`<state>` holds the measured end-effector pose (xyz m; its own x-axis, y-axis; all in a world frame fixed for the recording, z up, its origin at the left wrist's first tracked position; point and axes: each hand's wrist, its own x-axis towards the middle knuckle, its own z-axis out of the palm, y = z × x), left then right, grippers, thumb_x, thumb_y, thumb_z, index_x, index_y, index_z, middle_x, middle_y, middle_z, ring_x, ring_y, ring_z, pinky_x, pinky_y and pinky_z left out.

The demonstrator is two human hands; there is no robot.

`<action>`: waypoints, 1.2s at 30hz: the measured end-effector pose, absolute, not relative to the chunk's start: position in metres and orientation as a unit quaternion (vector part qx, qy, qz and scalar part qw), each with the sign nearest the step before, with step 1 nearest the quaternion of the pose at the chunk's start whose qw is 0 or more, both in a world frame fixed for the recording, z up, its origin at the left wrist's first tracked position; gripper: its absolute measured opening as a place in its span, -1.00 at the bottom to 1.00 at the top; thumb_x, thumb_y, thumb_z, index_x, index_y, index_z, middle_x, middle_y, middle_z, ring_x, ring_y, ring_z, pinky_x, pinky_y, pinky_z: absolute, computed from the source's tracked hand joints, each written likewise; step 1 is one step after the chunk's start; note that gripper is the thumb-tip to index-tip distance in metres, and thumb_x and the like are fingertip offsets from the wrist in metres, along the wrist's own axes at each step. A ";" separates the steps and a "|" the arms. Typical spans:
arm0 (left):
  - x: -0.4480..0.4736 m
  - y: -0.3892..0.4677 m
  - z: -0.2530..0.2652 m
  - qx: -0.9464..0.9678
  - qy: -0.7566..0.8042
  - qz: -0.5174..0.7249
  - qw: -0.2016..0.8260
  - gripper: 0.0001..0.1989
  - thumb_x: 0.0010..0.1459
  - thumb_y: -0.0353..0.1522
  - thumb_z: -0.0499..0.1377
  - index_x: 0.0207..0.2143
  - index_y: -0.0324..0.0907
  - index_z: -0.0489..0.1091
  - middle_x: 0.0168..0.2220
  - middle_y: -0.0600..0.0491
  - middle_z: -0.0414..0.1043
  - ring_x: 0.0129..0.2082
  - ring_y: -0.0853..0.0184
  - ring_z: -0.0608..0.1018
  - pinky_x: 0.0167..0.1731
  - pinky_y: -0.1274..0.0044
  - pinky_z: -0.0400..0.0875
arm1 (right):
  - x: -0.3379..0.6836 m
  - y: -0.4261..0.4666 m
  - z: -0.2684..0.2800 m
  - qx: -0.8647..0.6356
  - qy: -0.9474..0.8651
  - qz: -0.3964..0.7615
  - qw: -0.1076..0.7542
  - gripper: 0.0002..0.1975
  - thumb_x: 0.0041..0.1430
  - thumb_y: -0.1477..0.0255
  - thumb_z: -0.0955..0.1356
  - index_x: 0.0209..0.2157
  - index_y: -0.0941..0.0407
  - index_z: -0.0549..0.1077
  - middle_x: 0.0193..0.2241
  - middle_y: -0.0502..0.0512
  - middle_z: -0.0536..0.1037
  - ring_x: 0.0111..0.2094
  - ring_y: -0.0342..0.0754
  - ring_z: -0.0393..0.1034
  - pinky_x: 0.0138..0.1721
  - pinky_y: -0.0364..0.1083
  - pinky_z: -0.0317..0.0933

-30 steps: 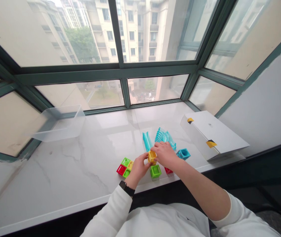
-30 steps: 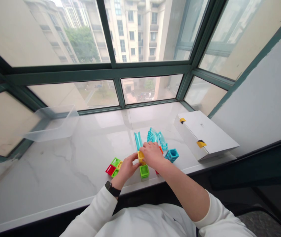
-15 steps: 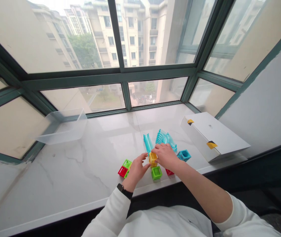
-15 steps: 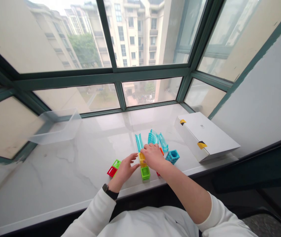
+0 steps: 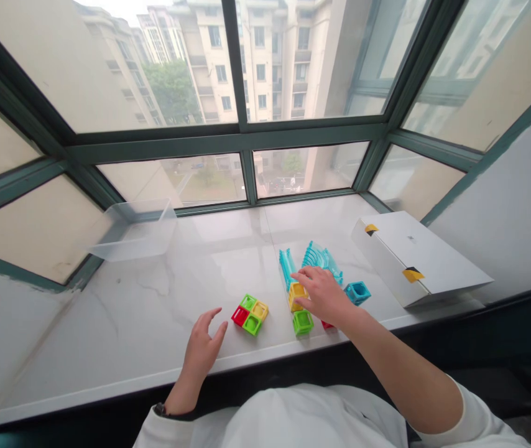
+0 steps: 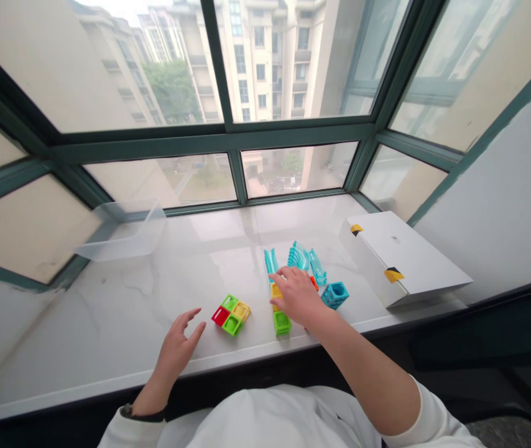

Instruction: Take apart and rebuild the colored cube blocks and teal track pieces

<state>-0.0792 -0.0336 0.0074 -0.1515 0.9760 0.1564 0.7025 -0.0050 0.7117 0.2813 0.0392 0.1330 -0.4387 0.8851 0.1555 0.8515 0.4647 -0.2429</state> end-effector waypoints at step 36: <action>-0.033 -0.032 0.015 0.692 0.685 0.144 0.174 -0.85 0.26 -0.40 0.25 -0.12 -0.08 0.42 -0.12 0.05 0.43 -0.22 0.32 0.57 -0.23 0.53 0.38 | 0.154 -0.011 0.012 -0.479 -0.858 0.161 0.094 -0.35 0.33 0.35 0.43 0.39 0.16 0.31 0.43 0.29 0.27 0.44 0.26 0.10 0.44 0.19 0.04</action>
<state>-0.0329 -0.0319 0.0153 0.0190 0.9990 -0.0401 0.8988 0.0005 0.4383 0.1542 -0.0110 0.0120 -0.5236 0.8519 0.0078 0.7912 0.4896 -0.3665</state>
